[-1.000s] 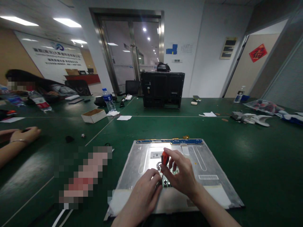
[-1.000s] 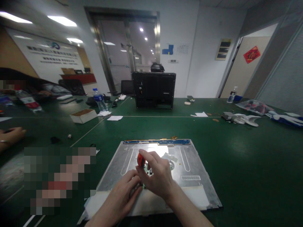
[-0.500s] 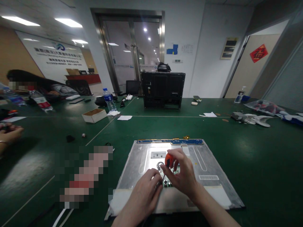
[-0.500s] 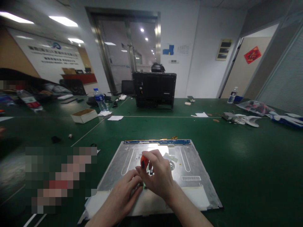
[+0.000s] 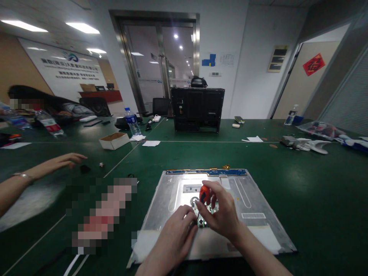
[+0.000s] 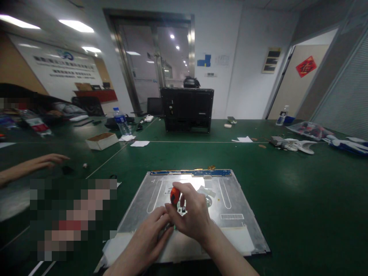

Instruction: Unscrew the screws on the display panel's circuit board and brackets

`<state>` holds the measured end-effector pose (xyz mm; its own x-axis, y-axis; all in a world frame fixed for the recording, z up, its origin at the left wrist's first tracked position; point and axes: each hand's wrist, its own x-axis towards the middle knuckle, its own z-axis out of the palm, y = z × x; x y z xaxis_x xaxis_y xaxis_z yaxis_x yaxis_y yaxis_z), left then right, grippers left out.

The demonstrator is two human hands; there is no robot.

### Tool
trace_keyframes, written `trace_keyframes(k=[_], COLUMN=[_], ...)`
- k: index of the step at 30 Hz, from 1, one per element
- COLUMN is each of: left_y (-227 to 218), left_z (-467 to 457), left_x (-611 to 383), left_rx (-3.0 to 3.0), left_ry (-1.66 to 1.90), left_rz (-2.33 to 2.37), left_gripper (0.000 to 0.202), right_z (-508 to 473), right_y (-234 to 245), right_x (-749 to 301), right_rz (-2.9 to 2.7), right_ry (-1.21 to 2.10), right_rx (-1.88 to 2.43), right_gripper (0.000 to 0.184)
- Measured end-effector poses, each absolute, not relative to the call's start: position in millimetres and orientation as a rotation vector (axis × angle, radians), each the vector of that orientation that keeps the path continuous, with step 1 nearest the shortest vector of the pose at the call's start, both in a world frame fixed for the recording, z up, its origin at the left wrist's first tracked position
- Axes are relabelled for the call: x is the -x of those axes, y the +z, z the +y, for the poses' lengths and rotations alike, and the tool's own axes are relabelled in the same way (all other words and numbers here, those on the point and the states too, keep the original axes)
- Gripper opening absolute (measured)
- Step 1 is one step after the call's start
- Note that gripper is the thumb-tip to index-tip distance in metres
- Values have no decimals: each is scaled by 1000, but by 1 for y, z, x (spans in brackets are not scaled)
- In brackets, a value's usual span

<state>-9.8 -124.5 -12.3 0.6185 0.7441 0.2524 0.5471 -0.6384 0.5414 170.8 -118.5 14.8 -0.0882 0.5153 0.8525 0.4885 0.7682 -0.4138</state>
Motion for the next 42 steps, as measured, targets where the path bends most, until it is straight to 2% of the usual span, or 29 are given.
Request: trace_keyframes(k=[6,15,28,36,42], left_y=[-11,-13,-15,-14,-11], left_z=[-125,-125,-125,-125,-125], left_x=[9,9,11,10,9], left_rx=[-2431,-2418,-2418,-2420,-2415], left_ry=[671,657,649,679,681], left_rz=[1020,1021,1025,1017,1011], left_gripper=[17,17,18,16,19], right_z=[-118,-121,-118,-121,-120], right_y=[16,19,19,20,14], right_x=[-172,-170,-171,-170,-170], right_rz=[-1705,-1742,-1713,-1739,-1723], right_ry=[-16,-11,-8,-19,40], right_rx=[798,823,786,819,821], right_gripper=[38,54,39,53,48])
